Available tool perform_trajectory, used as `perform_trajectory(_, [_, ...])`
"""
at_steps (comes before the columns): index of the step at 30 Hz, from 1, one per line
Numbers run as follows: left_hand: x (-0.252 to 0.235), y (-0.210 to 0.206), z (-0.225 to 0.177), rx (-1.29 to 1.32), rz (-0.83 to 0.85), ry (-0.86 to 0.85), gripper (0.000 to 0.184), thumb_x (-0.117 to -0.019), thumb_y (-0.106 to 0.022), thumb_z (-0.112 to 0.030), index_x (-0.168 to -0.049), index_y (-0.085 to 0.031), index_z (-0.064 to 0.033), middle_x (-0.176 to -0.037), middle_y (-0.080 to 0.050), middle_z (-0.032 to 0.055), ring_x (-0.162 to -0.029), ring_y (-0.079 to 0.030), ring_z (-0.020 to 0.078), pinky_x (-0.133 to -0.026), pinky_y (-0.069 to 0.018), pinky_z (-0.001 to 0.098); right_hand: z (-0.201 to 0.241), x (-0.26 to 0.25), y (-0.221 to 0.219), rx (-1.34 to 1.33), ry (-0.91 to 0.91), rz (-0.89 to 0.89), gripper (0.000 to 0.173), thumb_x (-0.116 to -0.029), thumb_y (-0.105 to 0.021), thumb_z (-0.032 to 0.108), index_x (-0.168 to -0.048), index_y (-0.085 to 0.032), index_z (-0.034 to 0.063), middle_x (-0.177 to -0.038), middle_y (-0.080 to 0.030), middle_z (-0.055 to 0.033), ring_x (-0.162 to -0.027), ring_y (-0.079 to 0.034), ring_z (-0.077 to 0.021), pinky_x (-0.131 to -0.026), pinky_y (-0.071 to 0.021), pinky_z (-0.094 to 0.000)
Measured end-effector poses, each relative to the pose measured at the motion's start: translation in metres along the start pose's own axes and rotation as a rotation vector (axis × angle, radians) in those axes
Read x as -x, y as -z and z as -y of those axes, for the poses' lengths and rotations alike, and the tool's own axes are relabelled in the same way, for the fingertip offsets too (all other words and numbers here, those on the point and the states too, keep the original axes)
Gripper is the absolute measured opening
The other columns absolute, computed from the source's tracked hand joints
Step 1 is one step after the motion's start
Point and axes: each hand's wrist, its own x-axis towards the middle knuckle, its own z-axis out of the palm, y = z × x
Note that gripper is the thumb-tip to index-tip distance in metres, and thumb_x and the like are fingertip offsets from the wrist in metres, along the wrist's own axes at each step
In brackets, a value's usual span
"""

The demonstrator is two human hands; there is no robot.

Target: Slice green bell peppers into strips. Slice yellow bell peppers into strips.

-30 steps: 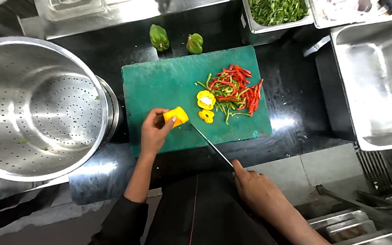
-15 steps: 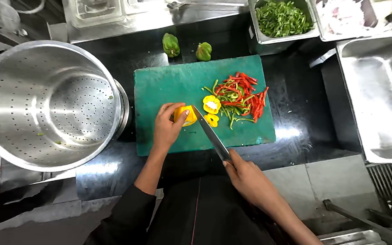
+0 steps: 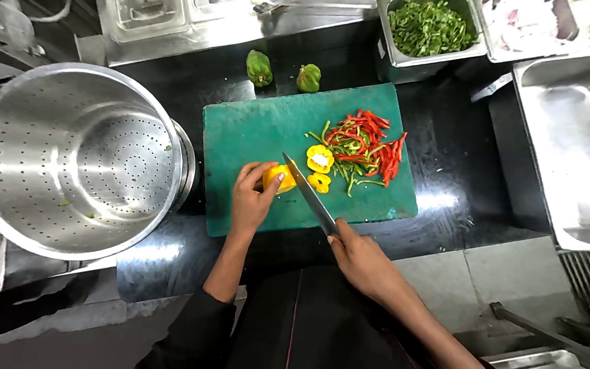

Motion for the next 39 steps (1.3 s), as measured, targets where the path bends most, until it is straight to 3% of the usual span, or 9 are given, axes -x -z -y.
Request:
perform_trajectory(5, [0.005,0.008,0.008,0.002,0.028,-0.052,0.029,-0.0974,-0.069,-0.022,-0.122,-0.071,-0.0058,-0.127,-0.063,0.0143,-0.112,-0.067,0.0176,-0.093,-0.0594,0.0311,0.009,-0.002,-0.002,0.037,-0.041,0.047,0.029,-0.1119,-0.039,0.032,-0.133,-0.049,0.0148,-0.087,-0.065,-0.0126,-0.086,-0.069,-0.0324,-0.076,-0.0553,-0.0494])
perform_trajectory(9, [0.008,0.011,0.017,-0.138,-0.02,-0.169,0.032,-0.0981,-0.066,-0.031,-0.122,-0.073,-0.0108,-0.132,-0.061,0.0119,-0.122,-0.053,0.0277,-0.102,-0.0423,0.0446,0.006,-0.006,-0.005,0.015,-0.005,0.078,0.029,-0.1122,-0.038,0.032,-0.133,-0.048,0.0143,-0.087,-0.065,-0.0129,-0.085,-0.069,-0.0326,-0.077,-0.055,-0.0494])
perform_trajectory(11, [0.01,0.012,0.017,-0.183,-0.023,-0.209,0.031,-0.1,-0.064,-0.027,-0.125,-0.072,-0.0105,-0.13,-0.063,0.0121,-0.119,-0.056,0.0267,-0.097,-0.0486,0.0396,0.004,-0.007,-0.004,0.019,0.013,0.082,0.029,-0.1122,-0.038,0.032,-0.133,-0.048,0.0145,-0.086,-0.065,-0.0124,-0.085,-0.069,-0.0322,-0.077,-0.055,-0.0491])
perform_trajectory(14, [0.014,0.01,0.009,-0.239,0.002,-0.237,0.03,-0.102,-0.061,-0.017,-0.128,-0.07,-0.0062,-0.129,-0.064,0.0151,-0.12,-0.059,0.0283,-0.1,-0.0503,0.0387,0.008,-0.006,-0.005,0.068,0.003,0.096,0.03,-0.1124,-0.036,0.033,-0.135,-0.047,0.0159,-0.088,-0.066,-0.0123,-0.089,-0.07,-0.0327,-0.078,-0.0557,-0.0489])
perform_trajectory(18, [0.015,0.011,0.002,-0.317,0.061,-0.22,0.038,-0.0998,-0.066,-0.022,-0.134,-0.066,-0.006,-0.135,-0.063,0.0161,-0.122,-0.06,0.0304,-0.101,-0.0519,0.0417,0.017,-0.005,-0.003,0.103,-0.027,0.105,0.032,-0.1124,-0.036,0.03,-0.139,-0.044,0.0154,-0.094,-0.068,-0.0148,-0.095,-0.071,-0.0351,-0.081,-0.0562,-0.0498])
perform_trajectory(20, [0.015,0.013,0.0,-0.345,0.071,-0.221,0.047,-0.0919,-0.076,-0.026,-0.133,-0.066,-0.0048,-0.133,-0.063,0.0177,-0.118,-0.062,0.0319,-0.097,-0.0543,0.0432,0.019,-0.006,-0.003,0.106,-0.012,0.109,0.031,-0.1124,-0.036,0.03,-0.139,-0.043,0.0151,-0.093,-0.068,-0.0146,-0.095,-0.071,-0.035,-0.081,-0.0563,-0.0494])
perform_trajectory(22, [0.014,0.014,-0.002,-0.359,0.08,-0.207,0.048,-0.0866,-0.082,-0.018,-0.129,-0.067,-0.0027,-0.13,-0.064,0.0196,-0.115,-0.064,0.0337,-0.094,-0.0552,0.0452,0.018,-0.01,-0.004,0.078,0.024,0.108,0.03,-0.1122,-0.037,0.029,-0.138,-0.044,0.0144,-0.093,-0.068,-0.0141,-0.094,-0.071,-0.0346,-0.08,-0.0563,-0.0495])
perform_trajectory(31, [0.014,0.023,0.007,-0.29,0.075,-0.118,0.047,-0.0806,-0.083,-0.004,-0.123,-0.064,0.0019,-0.124,-0.064,0.0216,-0.104,-0.068,0.0299,-0.09,-0.058,0.0448,0.032,-0.04,-0.008,0.027,0.156,-0.002,0.028,-0.1116,-0.041,0.028,-0.136,-0.047,0.0145,-0.09,-0.068,-0.0142,-0.089,-0.071,-0.0351,-0.075,-0.0568,-0.0502])
perform_trajectory(39, [0.016,0.025,0.009,-0.173,0.063,0.01,0.05,-0.0794,-0.085,-0.006,-0.124,-0.062,0.0001,-0.126,-0.062,0.0183,-0.111,-0.067,0.0273,-0.094,-0.0576,0.0437,0.01,-0.022,-0.006,-0.046,0.098,0.103,0.028,-0.1122,-0.038,0.031,-0.133,-0.048,0.0144,-0.091,-0.067,-0.0144,-0.091,-0.07,-0.0343,-0.079,-0.0552,-0.0512])
